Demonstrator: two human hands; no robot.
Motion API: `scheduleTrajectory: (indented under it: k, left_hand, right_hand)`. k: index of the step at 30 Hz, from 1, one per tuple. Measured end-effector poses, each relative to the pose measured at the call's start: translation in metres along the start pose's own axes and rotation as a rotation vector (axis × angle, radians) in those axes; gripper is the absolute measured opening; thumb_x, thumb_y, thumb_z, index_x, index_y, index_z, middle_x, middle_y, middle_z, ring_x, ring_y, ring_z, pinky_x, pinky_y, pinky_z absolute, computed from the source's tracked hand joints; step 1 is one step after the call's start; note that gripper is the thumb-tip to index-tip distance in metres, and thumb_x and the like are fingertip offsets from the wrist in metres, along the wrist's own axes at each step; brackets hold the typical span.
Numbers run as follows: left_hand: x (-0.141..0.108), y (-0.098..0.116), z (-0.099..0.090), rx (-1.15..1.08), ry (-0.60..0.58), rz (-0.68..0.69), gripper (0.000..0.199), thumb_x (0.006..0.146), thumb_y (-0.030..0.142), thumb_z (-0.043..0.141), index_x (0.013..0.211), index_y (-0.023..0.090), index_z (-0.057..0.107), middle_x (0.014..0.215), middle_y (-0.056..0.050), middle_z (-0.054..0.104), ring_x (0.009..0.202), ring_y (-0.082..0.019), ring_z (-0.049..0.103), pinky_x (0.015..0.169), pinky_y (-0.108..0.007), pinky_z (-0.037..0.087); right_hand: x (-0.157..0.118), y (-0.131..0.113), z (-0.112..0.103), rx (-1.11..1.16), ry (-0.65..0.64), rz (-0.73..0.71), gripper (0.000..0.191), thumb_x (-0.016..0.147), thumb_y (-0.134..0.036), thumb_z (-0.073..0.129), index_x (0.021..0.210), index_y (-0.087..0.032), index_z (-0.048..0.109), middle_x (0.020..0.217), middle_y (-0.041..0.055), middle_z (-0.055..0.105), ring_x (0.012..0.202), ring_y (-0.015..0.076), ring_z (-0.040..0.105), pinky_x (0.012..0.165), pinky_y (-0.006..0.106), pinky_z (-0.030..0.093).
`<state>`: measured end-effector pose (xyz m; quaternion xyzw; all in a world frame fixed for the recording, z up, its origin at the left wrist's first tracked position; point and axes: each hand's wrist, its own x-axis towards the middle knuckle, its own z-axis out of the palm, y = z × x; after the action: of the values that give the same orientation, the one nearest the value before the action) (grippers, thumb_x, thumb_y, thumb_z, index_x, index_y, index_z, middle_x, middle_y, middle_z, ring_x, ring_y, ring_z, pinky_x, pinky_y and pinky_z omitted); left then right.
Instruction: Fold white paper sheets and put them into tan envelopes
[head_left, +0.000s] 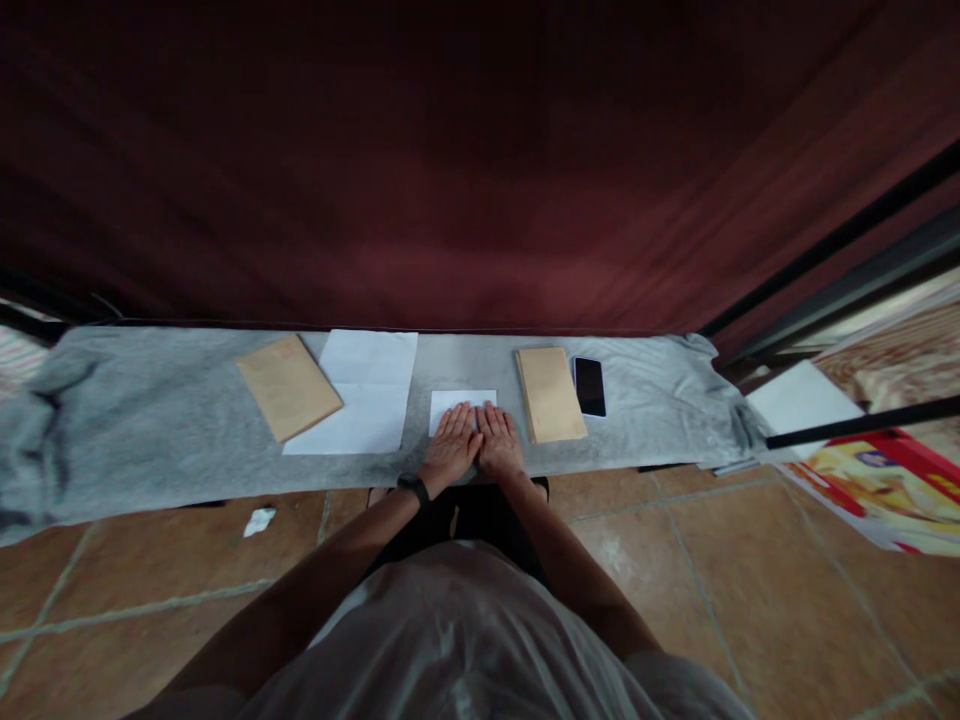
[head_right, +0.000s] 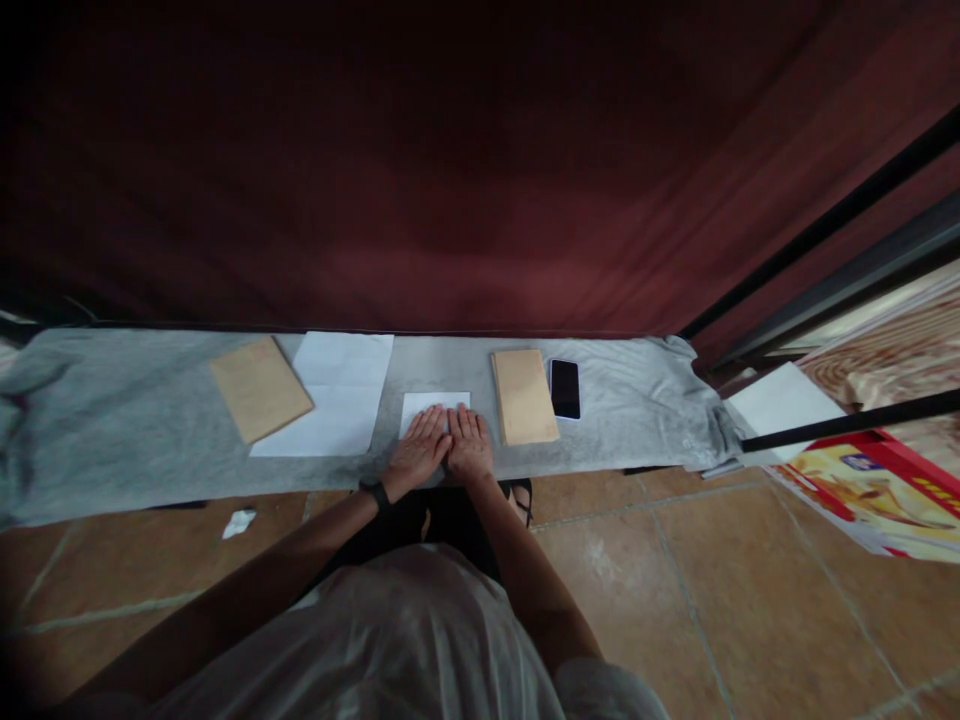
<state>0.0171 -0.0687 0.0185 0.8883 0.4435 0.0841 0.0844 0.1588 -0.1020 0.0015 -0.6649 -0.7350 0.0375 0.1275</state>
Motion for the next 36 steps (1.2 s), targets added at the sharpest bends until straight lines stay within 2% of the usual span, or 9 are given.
scheduleTrajectory:
  k: [4, 9, 14, 18, 24, 30, 36]
  left_hand:
    - [0.019, 0.008, 0.004, -0.073, -0.046, 0.034, 0.059, 0.104, 0.035, 0.023, 0.155, 0.007, 0.032, 0.163, -0.014, 0.032, 0.154, -0.023, 0.019, 0.127, -0.044, 0.018]
    - [0.030, -0.003, 0.006, -0.092, -0.066, 0.020, 0.061, 0.105, 0.041, 0.022, 0.156, 0.009, 0.030, 0.163, -0.013, 0.031, 0.154, -0.023, 0.020, 0.127, -0.044, 0.019]
    - [0.024, -0.019, 0.006, -0.045, 0.013, 0.026, 0.062, 0.105, 0.043, 0.021, 0.155, 0.007, 0.032, 0.163, -0.014, 0.031, 0.154, -0.023, 0.018, 0.126, -0.044, 0.018]
    - [0.016, -0.026, 0.003, -0.010, 0.061, -0.001, 0.061, 0.104, 0.039, 0.022, 0.155, 0.006, 0.031, 0.163, -0.015, 0.031, 0.154, -0.024, 0.017, 0.126, -0.045, 0.017]
    - [0.011, -0.028, 0.000, 0.041, 0.060, -0.117, 0.061, 0.102, 0.035, 0.025, 0.155, 0.005, 0.031, 0.162, -0.016, 0.031, 0.154, -0.025, 0.019, 0.126, -0.048, 0.017]
    - [0.011, -0.030, 0.001, 0.044, 0.052, -0.105, 0.061, 0.100, 0.031, 0.027, 0.156, 0.005, 0.029, 0.163, -0.015, 0.030, 0.154, -0.025, 0.018, 0.126, -0.048, 0.017]
    - [0.010, -0.030, 0.002, 0.038, 0.049, -0.112, 0.061, 0.100, 0.032, 0.029, 0.156, 0.006, 0.030, 0.163, -0.016, 0.030, 0.154, -0.025, 0.018, 0.127, -0.047, 0.016]
  right_hand:
    - [0.000, 0.000, 0.000, -0.028, -0.046, -0.022, 0.066, 0.097, -0.031, 0.046, 0.158, -0.009, 0.029, 0.163, 0.0146, 0.030, 0.151, 0.0284, 0.027, 0.124, 0.046, 0.020]
    - [0.001, -0.001, -0.002, -0.023, -0.015, -0.009, 0.061, 0.100, -0.026, 0.041, 0.157, -0.009, 0.030, 0.162, 0.0143, 0.033, 0.150, 0.0272, 0.029, 0.123, 0.046, 0.022]
    - [0.003, -0.003, -0.005, 0.005, 0.016, 0.029, 0.055, 0.102, -0.026, 0.037, 0.156, -0.013, 0.036, 0.159, 0.0125, 0.039, 0.148, 0.0255, 0.035, 0.122, 0.045, 0.024]
    - [0.003, -0.004, -0.006, 0.014, 0.035, 0.035, 0.053, 0.104, -0.032, 0.037, 0.153, -0.012, 0.040, 0.160, 0.0133, 0.038, 0.147, 0.0269, 0.036, 0.122, 0.046, 0.025]
    - [0.003, -0.003, -0.006, 0.037, 0.066, 0.030, 0.052, 0.104, -0.034, 0.040, 0.151, -0.012, 0.044, 0.158, 0.0141, 0.040, 0.146, 0.0269, 0.039, 0.122, 0.046, 0.027]
    - [0.012, -0.003, -0.006, 0.103, 0.091, -0.039, 0.046, 0.105, -0.034, 0.039, 0.147, -0.017, 0.050, 0.152, 0.0106, 0.051, 0.143, 0.0238, 0.044, 0.123, 0.048, 0.026]
    - [0.025, 0.003, -0.005, 0.097, 0.050, -0.032, 0.046, 0.106, -0.035, 0.037, 0.147, -0.018, 0.049, 0.155, 0.0089, 0.046, 0.146, 0.0224, 0.040, 0.123, 0.046, 0.025]
